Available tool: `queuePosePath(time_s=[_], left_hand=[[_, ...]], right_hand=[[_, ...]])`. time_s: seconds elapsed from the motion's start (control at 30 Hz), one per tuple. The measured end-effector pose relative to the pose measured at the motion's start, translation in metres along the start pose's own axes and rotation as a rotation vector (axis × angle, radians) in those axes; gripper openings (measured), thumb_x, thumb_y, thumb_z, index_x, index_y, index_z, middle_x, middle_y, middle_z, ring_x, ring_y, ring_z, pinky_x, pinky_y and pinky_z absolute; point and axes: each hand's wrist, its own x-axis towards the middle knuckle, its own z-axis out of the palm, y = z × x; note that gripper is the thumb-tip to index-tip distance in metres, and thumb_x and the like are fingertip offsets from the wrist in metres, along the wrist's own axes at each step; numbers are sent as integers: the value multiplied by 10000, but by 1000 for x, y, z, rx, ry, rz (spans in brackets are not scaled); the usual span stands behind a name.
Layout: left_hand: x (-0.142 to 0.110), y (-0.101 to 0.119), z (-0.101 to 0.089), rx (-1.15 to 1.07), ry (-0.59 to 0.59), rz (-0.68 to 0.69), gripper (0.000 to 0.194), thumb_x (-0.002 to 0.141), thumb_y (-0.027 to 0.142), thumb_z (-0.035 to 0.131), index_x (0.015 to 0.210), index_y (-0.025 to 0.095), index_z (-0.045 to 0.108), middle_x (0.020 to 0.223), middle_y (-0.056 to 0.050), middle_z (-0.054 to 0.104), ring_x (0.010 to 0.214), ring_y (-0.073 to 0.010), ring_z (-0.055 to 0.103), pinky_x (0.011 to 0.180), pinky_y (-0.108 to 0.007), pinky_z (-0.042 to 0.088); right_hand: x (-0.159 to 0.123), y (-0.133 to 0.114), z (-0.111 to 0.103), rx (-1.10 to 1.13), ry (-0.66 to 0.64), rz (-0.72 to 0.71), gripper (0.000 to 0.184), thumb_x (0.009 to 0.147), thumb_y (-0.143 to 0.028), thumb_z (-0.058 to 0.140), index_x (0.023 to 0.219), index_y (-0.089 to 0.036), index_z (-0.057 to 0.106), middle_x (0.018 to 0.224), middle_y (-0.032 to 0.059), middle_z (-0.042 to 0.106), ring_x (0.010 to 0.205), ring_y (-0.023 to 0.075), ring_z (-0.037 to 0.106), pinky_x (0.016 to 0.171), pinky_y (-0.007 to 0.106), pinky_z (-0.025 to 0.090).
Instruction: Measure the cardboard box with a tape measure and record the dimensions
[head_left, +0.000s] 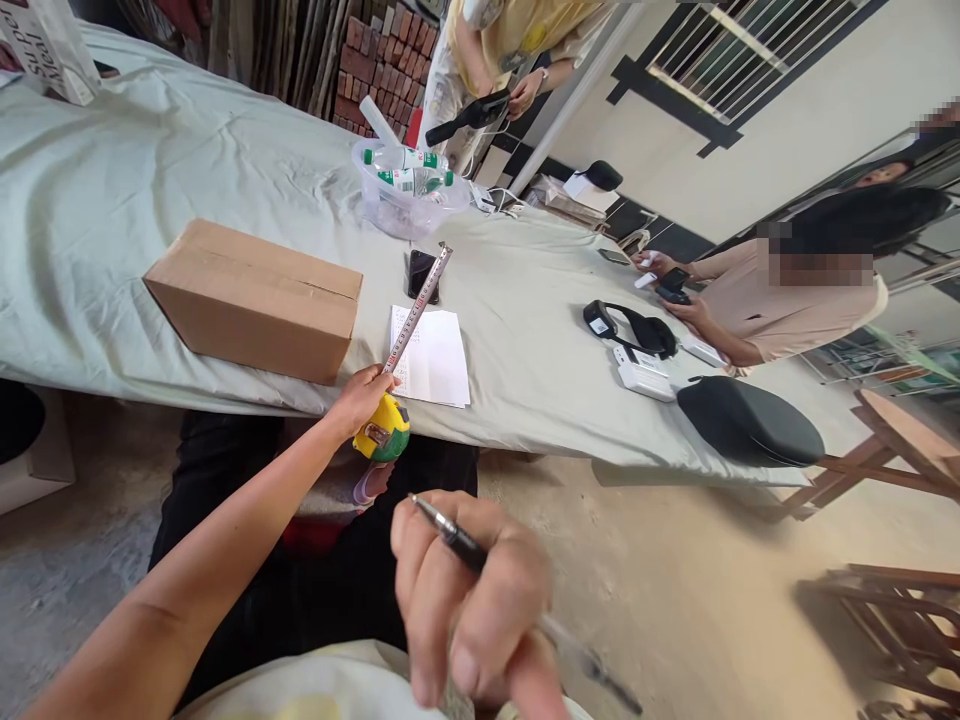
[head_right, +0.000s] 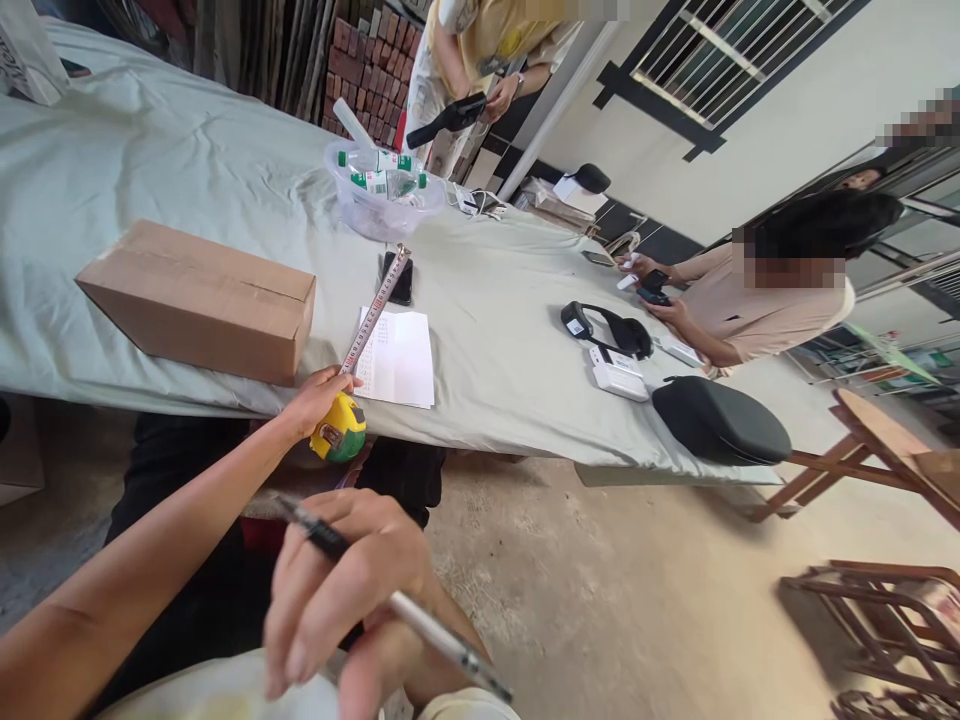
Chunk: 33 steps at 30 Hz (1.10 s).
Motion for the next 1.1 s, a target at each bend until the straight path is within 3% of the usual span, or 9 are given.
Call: queuePosePath(time_s=[0.07, 0.13, 0.27, 0.37, 0.5, 0.6, 0.7, 0.83, 1.1], left_hand=[[-1, 1, 1, -22, 3, -4, 96, 706, 286, 591, 709, 195, 621, 912, -41, 724, 673, -162, 665, 538, -237, 445], [-2, 3, 1, -30, 9, -4, 84, 708, 272, 590, 689, 195, 618, 837, -33, 708, 643, -156, 648, 528, -234, 443], [-4, 5, 0, -33, -1, -9, 88, 726, 248, 591, 661, 192, 611, 730, -32, 679, 592, -146, 618, 512, -227, 443], [-4, 6, -1, -27, -19, -3, 108, 732, 241, 590, 641, 185, 606, 711, -35, 675, 564, -129, 586, 514, -219, 444], [-3, 5, -2, -48, -39, 6, 133, 739, 257, 582, 630, 183, 599, 669, -31, 657, 526, -120, 557, 511, -221, 447], [-4, 5, -3, -34, -43, 14, 132, 727, 255, 583, 617, 183, 595, 639, -25, 643, 514, -114, 546, 490, -210, 427], [-6, 6, -4, -27, -55, 21, 147, 726, 271, 582, 607, 184, 590, 595, -10, 616, 477, -105, 520, 463, -207, 406], [-5, 6, -6, -108, -75, 9, 161, 724, 303, 595, 616, 185, 582, 619, -8, 633, 469, -101, 527, 474, -213, 424], [-6, 5, -9, -112, -105, 11, 170, 734, 301, 617, 622, 177, 586, 613, -18, 643, 466, -101, 531, 468, -207, 424]], right_hand=[[-3, 7, -11, 99, 1, -164, 583, 812, -710, 605, 463, -267, 459, 439, -67, 624, 342, 115, 523, 478, 283, 427], [-18, 18, -19, 157, 135, -157, 559, 879, -615, 606, 499, -245, 427, 417, -63, 607, 314, 100, 471, 473, 268, 383], [-61, 58, -27, 285, 349, 153, 447, 878, -537, 643, 567, -250, 502, 391, -52, 540, 312, 91, 362, 484, 267, 349], [-80, 102, -29, 405, 423, 366, 385, 860, -472, 670, 604, -222, 531, 427, -22, 563, 374, 96, 418, 466, 238, 302], [-76, 157, -28, 480, 576, 661, 384, 768, -523, 759, 766, -162, 630, 501, 14, 627, 417, 85, 470, 454, 200, 284], [-57, 180, -32, 577, 817, 687, 459, 657, -486, 845, 920, -177, 629, 620, 24, 694, 448, 67, 459, 451, 173, 265], [-36, 185, -40, 644, 956, 558, 404, 589, -349, 854, 832, -198, 569, 621, -9, 667, 447, 49, 405, 438, 160, 226], [-20, 176, -45, 597, 954, 421, 325, 601, -282, 788, 851, -200, 599, 539, -68, 544, 431, 39, 364, 438, 161, 219], [-38, 147, -54, 492, 947, 395, 487, 673, -379, 825, 1104, -190, 701, 599, -9, 633, 460, 56, 353, 471, 199, 250]])
